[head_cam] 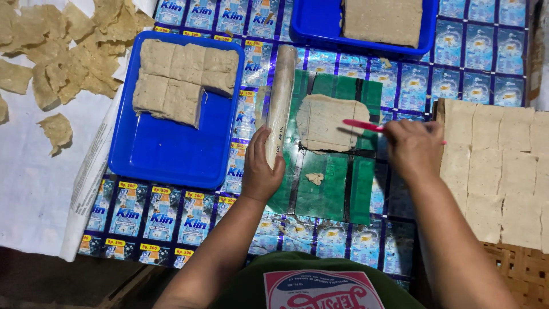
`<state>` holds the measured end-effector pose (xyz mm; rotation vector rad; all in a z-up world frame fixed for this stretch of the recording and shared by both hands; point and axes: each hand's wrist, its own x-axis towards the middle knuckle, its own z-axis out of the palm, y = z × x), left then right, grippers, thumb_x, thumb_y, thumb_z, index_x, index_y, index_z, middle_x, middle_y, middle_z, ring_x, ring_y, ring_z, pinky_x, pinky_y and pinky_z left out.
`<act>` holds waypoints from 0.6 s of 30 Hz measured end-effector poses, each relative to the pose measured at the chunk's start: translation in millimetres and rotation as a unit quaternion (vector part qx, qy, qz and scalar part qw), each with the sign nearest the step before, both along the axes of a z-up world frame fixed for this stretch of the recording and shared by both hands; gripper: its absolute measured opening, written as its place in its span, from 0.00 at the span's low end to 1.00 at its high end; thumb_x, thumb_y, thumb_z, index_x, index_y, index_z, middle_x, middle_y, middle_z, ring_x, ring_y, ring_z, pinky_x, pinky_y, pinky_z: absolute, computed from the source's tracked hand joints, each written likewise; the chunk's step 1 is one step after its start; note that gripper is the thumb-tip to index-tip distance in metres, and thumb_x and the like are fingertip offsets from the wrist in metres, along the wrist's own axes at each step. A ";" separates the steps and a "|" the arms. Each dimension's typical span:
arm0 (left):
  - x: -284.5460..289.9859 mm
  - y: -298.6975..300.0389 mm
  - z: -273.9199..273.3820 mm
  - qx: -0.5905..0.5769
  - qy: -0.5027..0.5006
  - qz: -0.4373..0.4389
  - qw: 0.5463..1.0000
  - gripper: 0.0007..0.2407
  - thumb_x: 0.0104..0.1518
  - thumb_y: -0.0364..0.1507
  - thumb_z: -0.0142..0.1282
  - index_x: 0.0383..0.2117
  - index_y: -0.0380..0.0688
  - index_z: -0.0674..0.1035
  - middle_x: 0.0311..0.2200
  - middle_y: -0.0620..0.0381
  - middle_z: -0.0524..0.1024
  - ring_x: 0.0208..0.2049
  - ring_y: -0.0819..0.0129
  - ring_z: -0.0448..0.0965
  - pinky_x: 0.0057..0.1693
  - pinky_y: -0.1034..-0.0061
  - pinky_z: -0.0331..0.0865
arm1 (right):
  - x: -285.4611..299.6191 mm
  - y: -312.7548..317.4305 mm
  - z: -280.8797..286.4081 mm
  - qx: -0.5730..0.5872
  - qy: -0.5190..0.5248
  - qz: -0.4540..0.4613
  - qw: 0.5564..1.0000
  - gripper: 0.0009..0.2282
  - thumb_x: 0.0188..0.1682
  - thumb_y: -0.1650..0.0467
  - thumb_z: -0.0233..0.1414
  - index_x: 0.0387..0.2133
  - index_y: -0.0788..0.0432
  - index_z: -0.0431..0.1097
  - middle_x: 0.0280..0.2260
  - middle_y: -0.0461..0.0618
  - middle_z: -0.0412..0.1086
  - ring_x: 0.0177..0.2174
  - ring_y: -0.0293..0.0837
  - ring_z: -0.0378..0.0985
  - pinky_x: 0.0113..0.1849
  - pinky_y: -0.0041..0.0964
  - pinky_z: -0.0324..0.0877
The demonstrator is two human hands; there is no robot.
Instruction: Rolling out dough and cutting it into squares to prepare crackers for drying.
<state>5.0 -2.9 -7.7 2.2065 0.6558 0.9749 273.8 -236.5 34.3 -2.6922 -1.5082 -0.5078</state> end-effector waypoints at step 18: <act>-1.7 -5.1 21.6 -0.038 0.036 -0.018 0.998 0.25 0.54 0.23 0.54 0.60 0.34 0.63 0.61 0.37 0.64 0.64 0.43 0.67 0.67 0.58 0.63 | 36.3 -0.7 31.3 -0.073 -0.035 -0.015 0.997 0.03 0.48 0.64 0.64 0.31 0.42 0.77 0.27 0.35 0.74 0.32 0.37 0.76 0.54 0.42 0.55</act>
